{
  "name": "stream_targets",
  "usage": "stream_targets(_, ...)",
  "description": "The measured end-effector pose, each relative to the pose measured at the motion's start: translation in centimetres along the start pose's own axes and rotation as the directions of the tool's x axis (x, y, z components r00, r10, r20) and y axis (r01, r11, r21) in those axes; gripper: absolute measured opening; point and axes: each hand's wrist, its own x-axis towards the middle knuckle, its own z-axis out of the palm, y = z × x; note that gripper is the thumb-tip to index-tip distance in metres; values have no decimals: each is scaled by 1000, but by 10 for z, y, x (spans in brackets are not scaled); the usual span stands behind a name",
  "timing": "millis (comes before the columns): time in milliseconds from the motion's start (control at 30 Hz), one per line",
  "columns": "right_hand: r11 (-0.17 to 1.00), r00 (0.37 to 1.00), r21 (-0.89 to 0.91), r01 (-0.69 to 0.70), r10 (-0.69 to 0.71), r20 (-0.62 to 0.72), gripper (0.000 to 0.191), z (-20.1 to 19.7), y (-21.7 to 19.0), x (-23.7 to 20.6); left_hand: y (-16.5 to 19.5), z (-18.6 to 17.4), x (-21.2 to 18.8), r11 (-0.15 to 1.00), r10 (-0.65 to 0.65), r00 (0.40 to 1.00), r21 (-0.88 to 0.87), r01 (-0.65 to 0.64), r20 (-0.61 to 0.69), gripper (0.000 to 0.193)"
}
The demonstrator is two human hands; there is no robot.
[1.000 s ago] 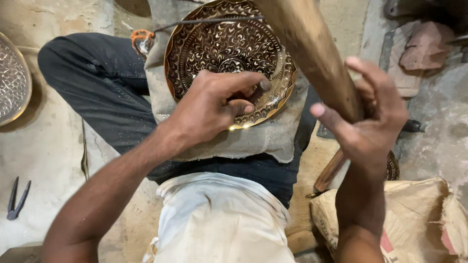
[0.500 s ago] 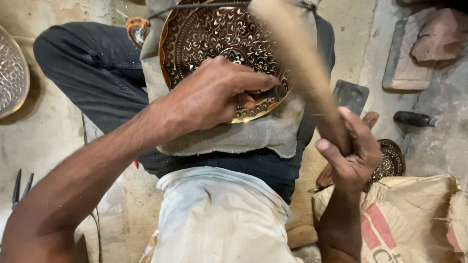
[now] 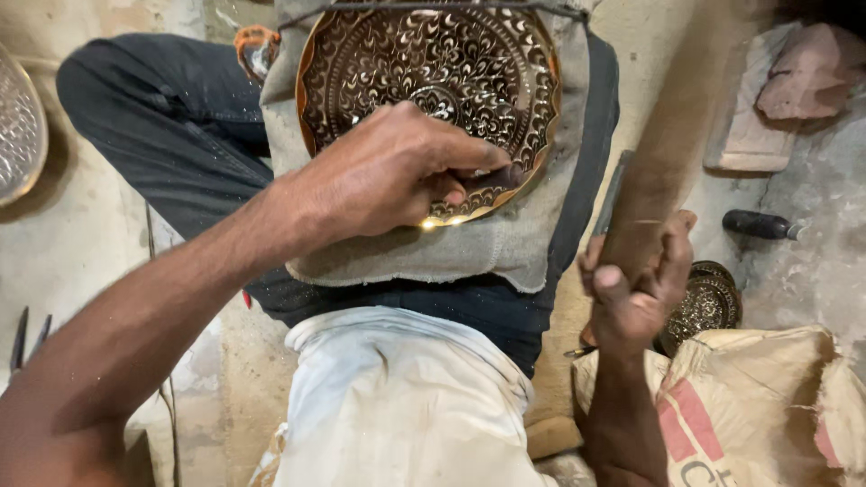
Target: The person sits on the floor with a decorative brass plate resting on a cushion, holds a metal punch against the plate's embossed pattern, and strikes the punch with a wooden mallet, repositioning the punch repeatedly to work the design across the plate's surface.
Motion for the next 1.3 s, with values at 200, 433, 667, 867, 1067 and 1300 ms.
stream_targets(200, 953, 992, -299, 52, -15, 124, 64, -9, -2, 6, 1, 10, -7, 996, -85, 988, -45, 79, -128, 36)
stream_targets(433, 923, 979, -336, 186, -148, 138, 54, -7, -25, 44, -4, 22, -15, 998, -58, 972, -50, 47, -228, 40)
stream_targets(667, 935, 925, -284, 211, -96, 369, 50, 6, -43, 76, -8, 25, -15, 993, -111, 972, -49, 103, -206, 30)
stream_targets(867, 928, 940, -340, 155, -32, 341, 52, -1, -46, 67, -5, 21, -16, 992, -126, 970, -57, 117, -208, 31)
stream_targets(1067, 964, 994, -263, 48, -20, 108, 53, -2, -45, 56, -1, 17, -13, 993, -96, 971, -82, 80, -219, 39)
stream_targets(1300, 958, 963, -265, 107, -34, 266, 49, -8, -43, 58, -1, 15, -15, 991, -83, 971, -123, 56, -226, 50)
